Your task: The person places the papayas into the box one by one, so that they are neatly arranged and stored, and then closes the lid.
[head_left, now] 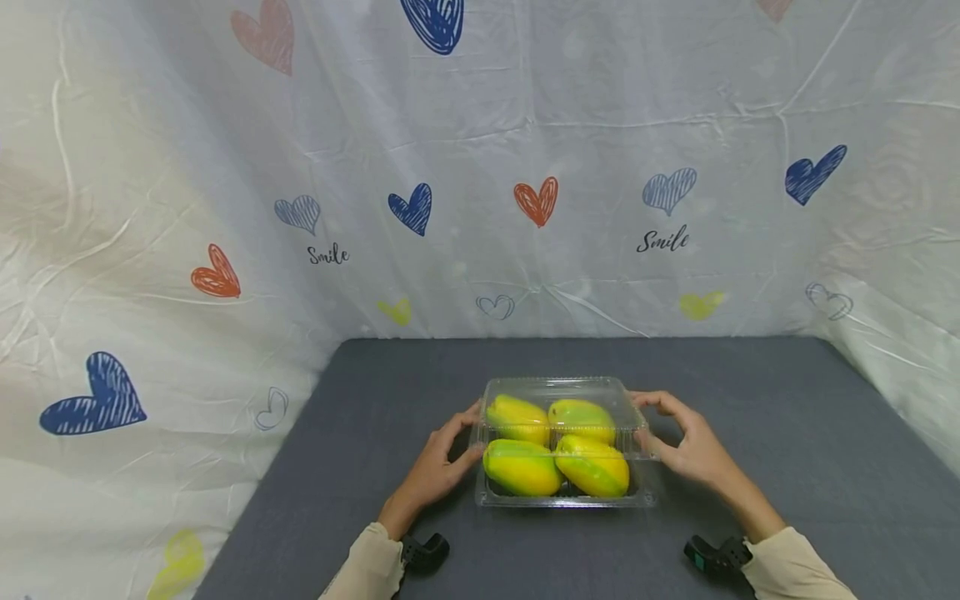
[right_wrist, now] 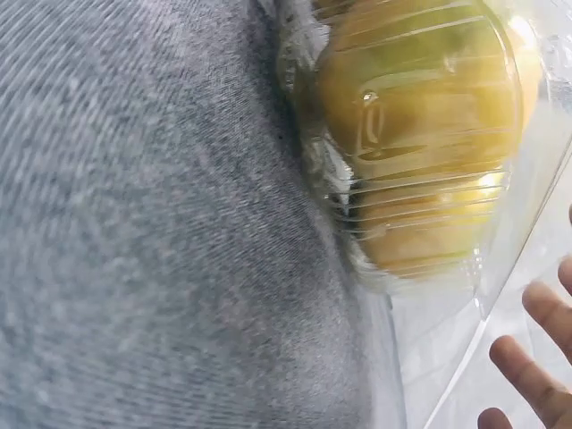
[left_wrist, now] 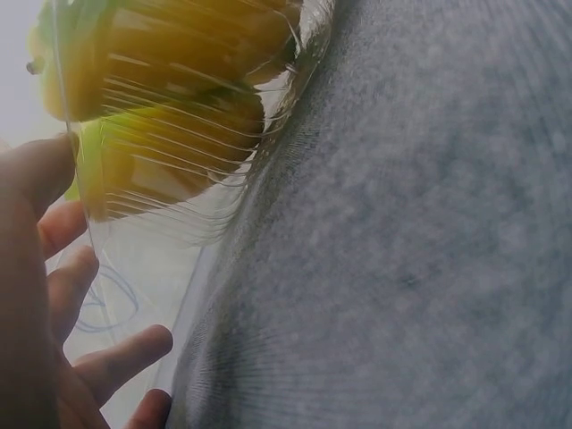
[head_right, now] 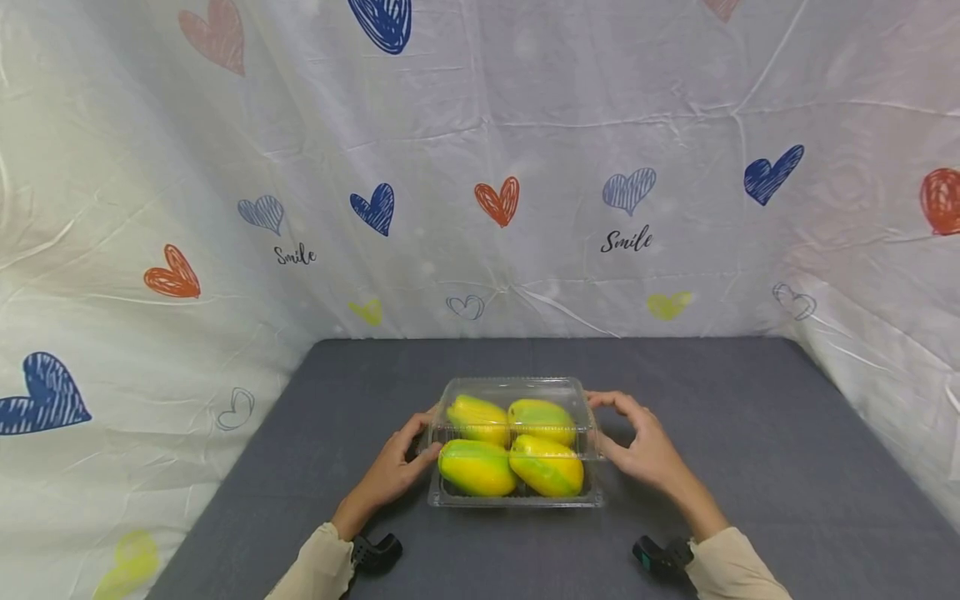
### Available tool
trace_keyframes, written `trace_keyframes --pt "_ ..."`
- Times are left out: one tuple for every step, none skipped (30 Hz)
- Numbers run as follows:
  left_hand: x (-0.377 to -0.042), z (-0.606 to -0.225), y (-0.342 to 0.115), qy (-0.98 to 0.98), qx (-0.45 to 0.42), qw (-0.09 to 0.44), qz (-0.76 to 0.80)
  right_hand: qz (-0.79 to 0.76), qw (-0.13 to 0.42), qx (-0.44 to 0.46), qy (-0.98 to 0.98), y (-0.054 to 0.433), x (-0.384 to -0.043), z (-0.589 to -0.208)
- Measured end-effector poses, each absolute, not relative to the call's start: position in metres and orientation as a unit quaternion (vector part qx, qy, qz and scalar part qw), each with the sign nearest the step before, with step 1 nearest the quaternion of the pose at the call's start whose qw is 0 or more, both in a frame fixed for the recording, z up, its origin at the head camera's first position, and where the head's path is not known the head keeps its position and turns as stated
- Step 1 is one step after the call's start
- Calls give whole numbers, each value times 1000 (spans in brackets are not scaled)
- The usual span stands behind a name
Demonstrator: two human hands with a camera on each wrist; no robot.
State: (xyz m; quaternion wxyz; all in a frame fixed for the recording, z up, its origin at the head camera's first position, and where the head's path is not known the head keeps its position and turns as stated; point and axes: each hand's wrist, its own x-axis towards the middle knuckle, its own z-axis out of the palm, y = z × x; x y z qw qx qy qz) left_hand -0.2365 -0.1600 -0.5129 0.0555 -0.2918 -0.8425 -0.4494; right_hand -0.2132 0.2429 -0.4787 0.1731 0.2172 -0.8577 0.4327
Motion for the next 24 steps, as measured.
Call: trace_keyframes --pt "-236 -513 -160 -843 -287 52 -452 432 170 222 -857 243 -213 -480" --pt "-236 -513 -160 -845 -281 48 -454 432 167 224 -858 243 -213 -480" --pt "-236 -513 -160 -847 -275 44 -453 429 165 228 -858 244 -213 -481" --pt "-236 -513 -160 -848 -272 41 -454 428 162 228 -859 244 -213 -482" --pt "-237 -513 -160 -848 -271 39 -454 425 160 228 -861 244 -212 -483" --pt "-237 -513 -160 -846 -274 38 -456 420 159 228 -864 244 -212 -484" --pt "-237 -513 -160 -844 -277 38 -458 420 156 228 -865 244 -212 -484" --pt "-237 -513 -160 -842 -279 37 -461 419 154 228 -865 244 -212 -485" --pt "-238 -513 -161 -839 -280 35 -465 418 150 226 -867 245 -212 -485" --pt "-238 -512 -160 -835 -284 36 -470 419 146 222 -868 245 -212 -486" --pt "-238 -512 -160 -833 -285 35 -474 418 144 222 -869 246 -212 -487" --pt "-238 -512 -160 -831 -285 33 -477 418 142 222 -869 246 -212 -487" --pt "-238 -512 -160 -830 -284 33 -479 418 141 221 -870 246 -211 -488" --pt "-238 -512 -160 -830 -282 32 -479 419 139 220 -870 247 -211 -488" --pt "-238 -512 -160 -831 -281 32 -479 419 137 219 -871 247 -211 -488" --pt "-238 -513 -161 -831 -282 33 -479 420 136 220 -870 247 -211 -488" --pt "-238 -513 -161 -832 -280 32 -478 420 136 221 -869 247 -211 -487" --pt "-238 -513 -161 -832 -280 32 -478 420 138 223 -869 248 -211 -487" --pt "-238 -513 -161 -831 -283 33 -477 419 140 226 -868 248 -211 -486" --pt "-238 -514 -162 -831 -286 36 -475 417 143 228 -868 248 -211 -486" --pt "-238 -514 -162 -831 -288 37 -474 414 146 230 -868 248 -211 -486" --pt "-238 -515 -162 -832 -292 39 -470 413 149 232 -868 248 -211 -485" --pt "-238 -515 -162 -833 -295 42 -466 409 151 234 -869 248 -211 -485" --pt "-239 -515 -162 -834 -300 47 -461 407 152 235 -869 249 -211 -485"
